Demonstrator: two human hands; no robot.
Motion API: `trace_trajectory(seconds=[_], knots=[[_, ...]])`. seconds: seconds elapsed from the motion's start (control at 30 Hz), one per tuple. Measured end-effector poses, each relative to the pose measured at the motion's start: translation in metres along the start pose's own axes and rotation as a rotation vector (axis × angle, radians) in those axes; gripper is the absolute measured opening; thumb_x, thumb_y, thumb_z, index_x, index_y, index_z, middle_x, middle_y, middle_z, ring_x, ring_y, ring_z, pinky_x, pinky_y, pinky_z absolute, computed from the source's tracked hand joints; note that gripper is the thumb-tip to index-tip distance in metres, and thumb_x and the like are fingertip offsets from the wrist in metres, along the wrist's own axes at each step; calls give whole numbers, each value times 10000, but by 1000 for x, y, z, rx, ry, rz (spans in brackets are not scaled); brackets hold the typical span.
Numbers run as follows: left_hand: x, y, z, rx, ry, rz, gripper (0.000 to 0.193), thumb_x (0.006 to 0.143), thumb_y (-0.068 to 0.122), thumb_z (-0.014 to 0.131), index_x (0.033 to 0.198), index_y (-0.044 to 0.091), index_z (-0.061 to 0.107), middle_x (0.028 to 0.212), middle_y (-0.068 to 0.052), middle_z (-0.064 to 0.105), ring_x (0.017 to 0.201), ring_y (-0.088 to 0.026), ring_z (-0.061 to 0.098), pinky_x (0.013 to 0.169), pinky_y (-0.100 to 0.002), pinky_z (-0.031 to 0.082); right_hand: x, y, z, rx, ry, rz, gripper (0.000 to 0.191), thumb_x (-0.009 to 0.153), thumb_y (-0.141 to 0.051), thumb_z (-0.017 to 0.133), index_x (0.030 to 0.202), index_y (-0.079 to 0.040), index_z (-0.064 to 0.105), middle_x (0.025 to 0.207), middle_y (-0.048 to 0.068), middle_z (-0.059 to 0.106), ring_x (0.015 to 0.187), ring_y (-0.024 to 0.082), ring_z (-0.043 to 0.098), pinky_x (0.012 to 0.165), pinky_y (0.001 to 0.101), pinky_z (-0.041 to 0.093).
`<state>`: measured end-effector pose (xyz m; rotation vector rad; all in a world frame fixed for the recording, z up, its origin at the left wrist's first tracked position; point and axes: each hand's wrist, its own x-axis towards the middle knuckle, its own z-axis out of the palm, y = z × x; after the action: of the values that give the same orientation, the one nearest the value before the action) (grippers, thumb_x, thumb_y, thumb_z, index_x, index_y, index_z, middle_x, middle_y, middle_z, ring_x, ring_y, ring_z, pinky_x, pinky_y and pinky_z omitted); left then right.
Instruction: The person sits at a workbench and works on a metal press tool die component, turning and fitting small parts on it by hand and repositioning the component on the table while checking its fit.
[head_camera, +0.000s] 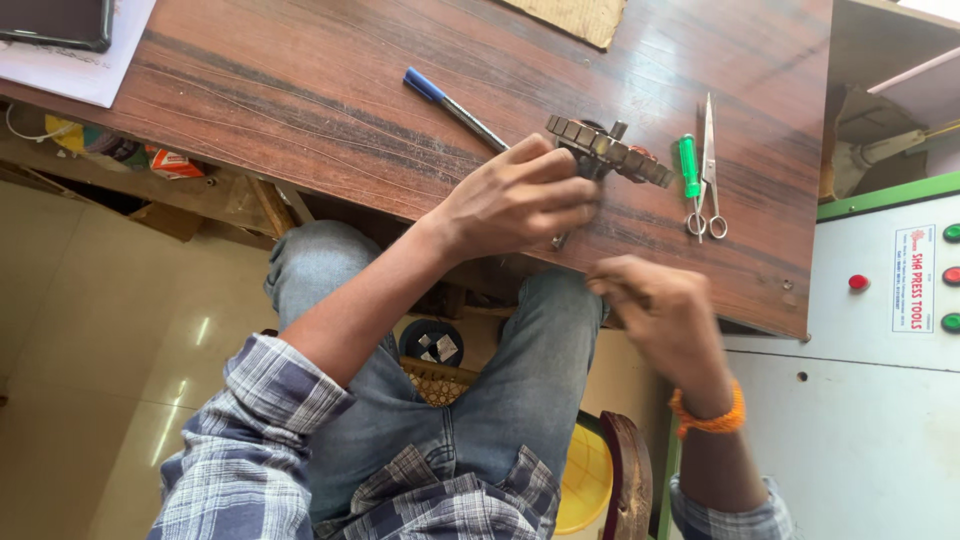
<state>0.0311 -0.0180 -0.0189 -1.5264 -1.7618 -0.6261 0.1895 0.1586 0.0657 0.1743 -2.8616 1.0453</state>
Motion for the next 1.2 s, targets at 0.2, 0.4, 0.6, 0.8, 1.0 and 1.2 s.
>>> trace_trajectory(seconds=[0.2,0.4,0.6,0.8,1.0,1.2], knots=[[5,26,-4,-489,191,-537,95,928,203,786,966,123,752,974,-6,756,793,-136,740,696,-275,601,35,-15,-41,-215,223,46,90,975,-18,743,1058,-9,779,625,102,606,553,119,509,521,309,400],[15,38,10,-889,224,-1033,111,923,196,747,971,97,761,911,-35,785,764,-80,749,655,-233,621,107,-6,-40,-121,190,-87,127,1026,-86,744,1094,18,766,760,42,687,638,48,600,545,266,479],[25,33,23,-930,281,-1216,171,909,197,771,917,26,769,811,-48,787,750,-78,724,680,-235,562,132,27,-48,-120,61,100,208,990,-121,742,1126,35,757,813,87,731,665,93,624,568,287,492],[44,35,23,-1144,273,-1519,211,880,234,744,970,44,758,717,-6,737,528,-106,596,478,-286,476,128,61,-59,-75,53,195,215,1011,-138,726,1121,45,748,837,103,714,694,96,604,594,289,473],[46,43,20,-964,329,-1331,191,895,224,794,908,36,765,682,12,719,623,-61,643,576,-271,515,111,86,-75,-162,176,198,179,1024,-132,750,1117,20,772,831,19,686,694,58,561,597,236,438],[37,36,8,-44,438,-536,500,861,137,793,1301,182,560,1104,-58,728,1039,-223,643,915,-382,534,94,97,-88,-70,241,298,164,1028,-136,766,1092,15,768,770,-33,604,625,29,450,521,226,333]])
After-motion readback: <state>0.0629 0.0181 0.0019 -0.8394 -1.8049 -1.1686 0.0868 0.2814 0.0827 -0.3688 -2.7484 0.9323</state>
